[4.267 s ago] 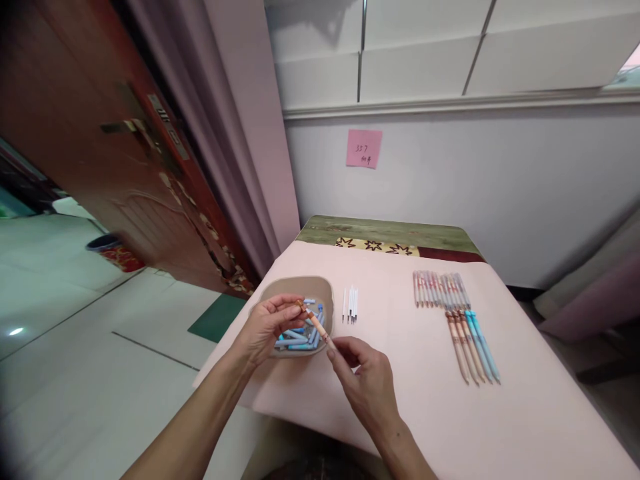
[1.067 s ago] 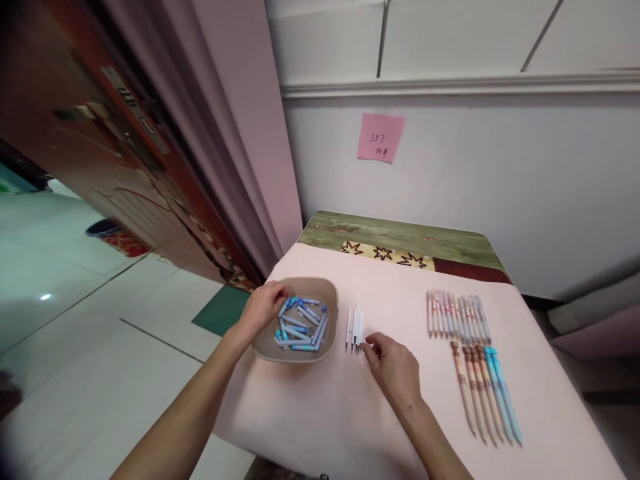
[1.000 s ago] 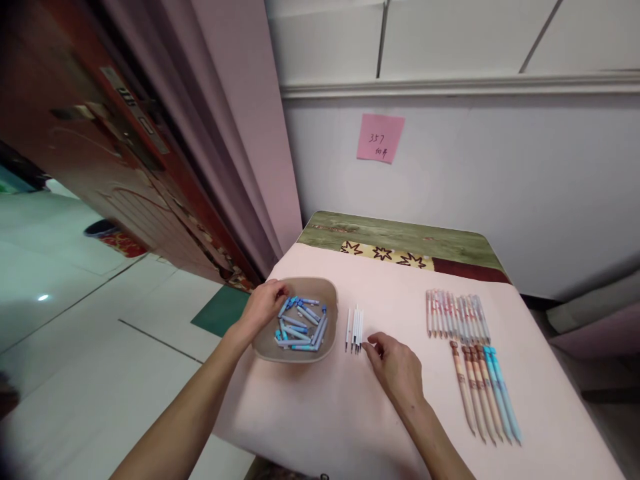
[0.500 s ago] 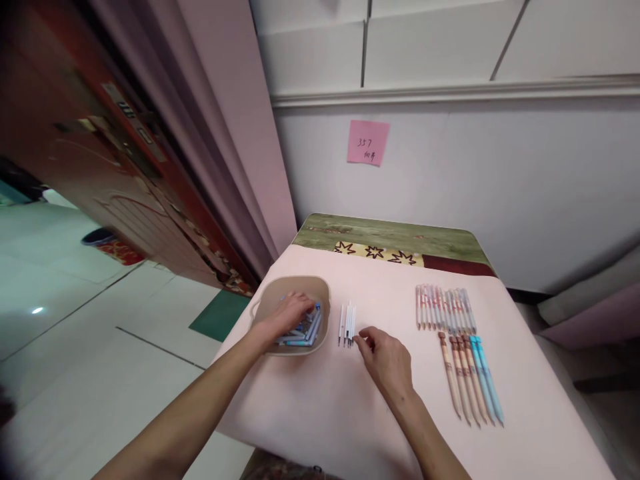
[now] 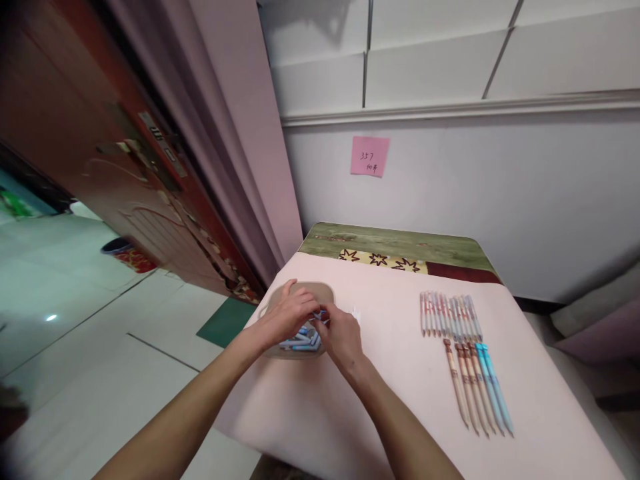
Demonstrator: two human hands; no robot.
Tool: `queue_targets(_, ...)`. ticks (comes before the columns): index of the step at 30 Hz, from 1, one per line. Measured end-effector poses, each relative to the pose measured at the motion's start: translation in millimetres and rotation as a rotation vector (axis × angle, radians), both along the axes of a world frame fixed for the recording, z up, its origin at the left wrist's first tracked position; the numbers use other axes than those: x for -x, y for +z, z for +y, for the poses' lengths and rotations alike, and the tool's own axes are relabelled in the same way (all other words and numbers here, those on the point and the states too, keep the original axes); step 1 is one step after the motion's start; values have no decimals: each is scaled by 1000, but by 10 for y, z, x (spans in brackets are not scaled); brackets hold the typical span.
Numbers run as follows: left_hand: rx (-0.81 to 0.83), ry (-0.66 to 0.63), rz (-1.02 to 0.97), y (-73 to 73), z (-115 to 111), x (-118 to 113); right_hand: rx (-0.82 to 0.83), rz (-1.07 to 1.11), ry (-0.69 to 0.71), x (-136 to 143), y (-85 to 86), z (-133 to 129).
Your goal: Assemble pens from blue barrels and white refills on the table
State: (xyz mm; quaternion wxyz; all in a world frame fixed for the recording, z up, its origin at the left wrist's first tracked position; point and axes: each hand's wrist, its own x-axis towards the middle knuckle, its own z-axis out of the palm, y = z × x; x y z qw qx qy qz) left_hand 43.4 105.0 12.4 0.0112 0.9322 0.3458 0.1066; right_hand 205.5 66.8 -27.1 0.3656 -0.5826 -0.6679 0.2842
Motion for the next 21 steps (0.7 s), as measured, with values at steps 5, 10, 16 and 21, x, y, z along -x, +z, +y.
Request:
queue_targets(5,25,-39,-151,307,-112,-3,-26,384,-22,110,-40,-64)
queue_targets(10,192,400,-940,279,-205,101,108,703,-54,125,-76,-156)
queue_targets(16,981,655,-1532,-198,-262,-27,112,621,-17,163,-120,-200)
queue_targets(21,1158,650,-1613,-329,-303,-146,58,535,7,195,-104,-224)
